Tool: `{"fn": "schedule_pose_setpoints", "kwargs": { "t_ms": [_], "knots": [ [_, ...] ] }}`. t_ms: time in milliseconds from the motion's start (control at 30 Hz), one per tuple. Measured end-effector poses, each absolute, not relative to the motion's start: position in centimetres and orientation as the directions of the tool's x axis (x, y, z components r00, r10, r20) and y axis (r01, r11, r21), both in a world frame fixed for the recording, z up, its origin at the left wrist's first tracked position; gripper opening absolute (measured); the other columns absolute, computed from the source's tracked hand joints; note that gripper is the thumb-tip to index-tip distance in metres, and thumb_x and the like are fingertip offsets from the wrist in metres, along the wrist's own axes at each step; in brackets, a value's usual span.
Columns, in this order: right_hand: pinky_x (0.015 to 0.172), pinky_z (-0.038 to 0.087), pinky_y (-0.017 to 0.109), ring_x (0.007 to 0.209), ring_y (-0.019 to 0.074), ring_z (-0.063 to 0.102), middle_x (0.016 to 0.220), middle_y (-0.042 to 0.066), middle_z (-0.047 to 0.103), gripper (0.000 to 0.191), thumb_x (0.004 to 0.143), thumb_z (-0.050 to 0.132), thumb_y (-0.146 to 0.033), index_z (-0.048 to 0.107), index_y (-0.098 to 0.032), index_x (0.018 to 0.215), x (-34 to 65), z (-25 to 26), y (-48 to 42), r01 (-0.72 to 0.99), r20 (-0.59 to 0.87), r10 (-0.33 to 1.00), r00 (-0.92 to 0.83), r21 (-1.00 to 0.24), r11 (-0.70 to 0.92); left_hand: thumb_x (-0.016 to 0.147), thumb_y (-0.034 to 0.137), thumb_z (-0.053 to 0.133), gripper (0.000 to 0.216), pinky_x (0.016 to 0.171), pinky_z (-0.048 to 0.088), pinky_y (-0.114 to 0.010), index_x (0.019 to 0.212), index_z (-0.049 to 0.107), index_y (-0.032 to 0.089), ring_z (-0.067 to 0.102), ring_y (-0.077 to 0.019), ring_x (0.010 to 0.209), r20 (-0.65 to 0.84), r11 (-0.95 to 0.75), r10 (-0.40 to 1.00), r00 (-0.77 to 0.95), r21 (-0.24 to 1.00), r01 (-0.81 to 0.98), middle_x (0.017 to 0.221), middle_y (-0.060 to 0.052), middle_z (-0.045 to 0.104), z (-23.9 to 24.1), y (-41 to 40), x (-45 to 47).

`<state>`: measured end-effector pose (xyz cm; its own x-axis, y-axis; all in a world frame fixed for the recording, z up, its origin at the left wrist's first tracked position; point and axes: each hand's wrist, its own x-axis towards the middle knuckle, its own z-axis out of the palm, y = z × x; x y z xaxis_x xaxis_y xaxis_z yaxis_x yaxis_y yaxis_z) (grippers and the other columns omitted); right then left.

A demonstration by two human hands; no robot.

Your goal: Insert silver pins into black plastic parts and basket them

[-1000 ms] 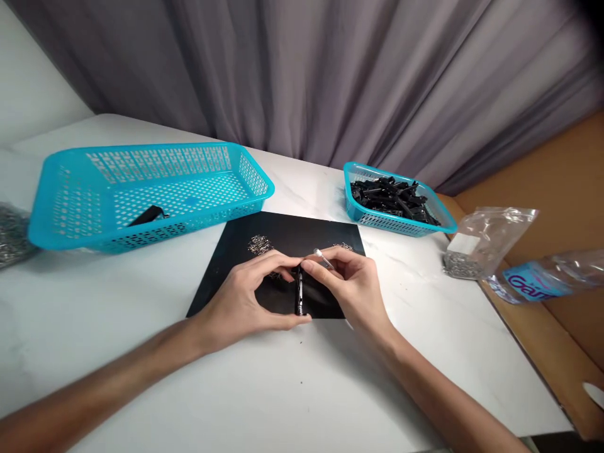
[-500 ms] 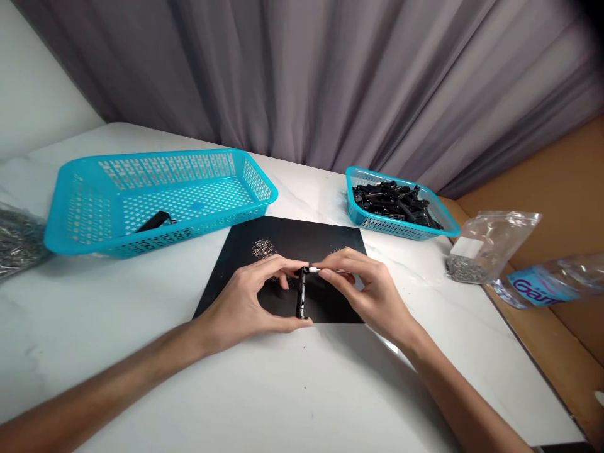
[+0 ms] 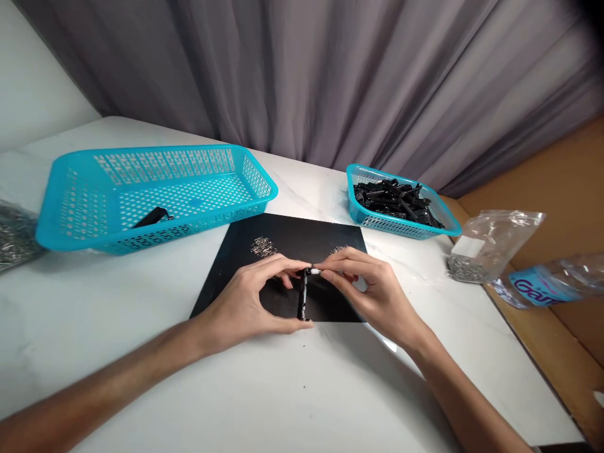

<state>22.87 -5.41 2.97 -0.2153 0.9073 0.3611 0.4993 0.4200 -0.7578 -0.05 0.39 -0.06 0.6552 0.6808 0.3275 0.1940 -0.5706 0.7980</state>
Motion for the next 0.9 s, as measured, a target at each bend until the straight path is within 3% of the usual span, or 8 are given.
{"fn": "schedule_pose_setpoints", "kwargs": {
  "t_ms": [267,500,667,800,900],
  "knots": [
    [0.079,0.053,0.033,0.091,0.0177,0.063,0.099,0.006,0.069,0.025,0.101,0.057,-0.015,0.077,-0.024,0.114,22.2,2.4,-5.7,0.533,0.409,0.882,-0.236,-0.704,0.469,0.07,0.035,0.091,0.064,0.085,0.055,-0.033,0.127,0.067,0.023,0.062,-0.0177,0.089,0.311,-0.574,0.69,0.653,0.785,0.233,0.107,-0.003,0.064,-0.3,0.2,-0.1],
    [0.075,0.052,0.033,0.086,0.0177,0.062,0.096,0.007,0.067,0.025,0.104,0.052,-0.016,0.074,-0.021,0.114,21.5,1.2,-5.5,0.566,0.485,0.839,-0.247,-0.63,0.531,0.069,0.037,0.091,0.062,0.084,0.054,-0.035,0.125,0.068,0.023,0.063,-0.0189,0.088,0.317,-0.578,0.707,0.632,0.774,0.258,0.097,-0.002,0.063,-0.4,0.1,-0.2],
    [0.079,0.05,0.03,0.091,0.0171,0.063,0.1,0.006,0.068,0.018,0.105,0.053,-0.026,0.069,-0.02,0.104,22.0,2.0,-6.0,0.582,0.366,0.922,-0.128,-0.725,0.369,0.069,0.035,0.091,0.065,0.086,0.055,-0.034,0.128,0.066,0.024,0.064,-0.0178,0.088,0.302,-0.58,0.698,0.649,0.77,0.265,0.109,-0.003,0.067,0.2,0.3,-0.4],
    [0.068,0.046,0.027,0.078,0.0152,0.06,0.087,0.002,0.064,0.024,0.1,0.062,-0.043,0.059,-0.02,0.092,20.6,1.4,-7.1,0.491,0.208,0.978,0.019,-0.854,0.172,0.071,0.029,0.089,0.061,0.088,0.056,-0.035,0.126,0.063,0.023,0.066,-0.0197,0.094,0.313,-0.588,0.706,0.636,0.759,0.279,0.11,-0.003,0.067,0.4,-0.4,0.0],
    [0.067,0.045,0.026,0.075,0.0149,0.058,0.084,0.001,0.063,0.023,0.095,0.067,-0.04,0.055,-0.021,0.087,18.5,0.2,-7.6,0.49,0.259,0.965,0.037,-0.847,0.208,0.077,0.027,0.085,0.062,0.095,0.055,-0.038,0.131,0.055,0.026,0.065,-0.0222,0.108,0.313,-0.591,0.702,0.639,0.758,0.278,0.123,-0.005,0.063,0.6,-1.2,0.3]
  ]
}}
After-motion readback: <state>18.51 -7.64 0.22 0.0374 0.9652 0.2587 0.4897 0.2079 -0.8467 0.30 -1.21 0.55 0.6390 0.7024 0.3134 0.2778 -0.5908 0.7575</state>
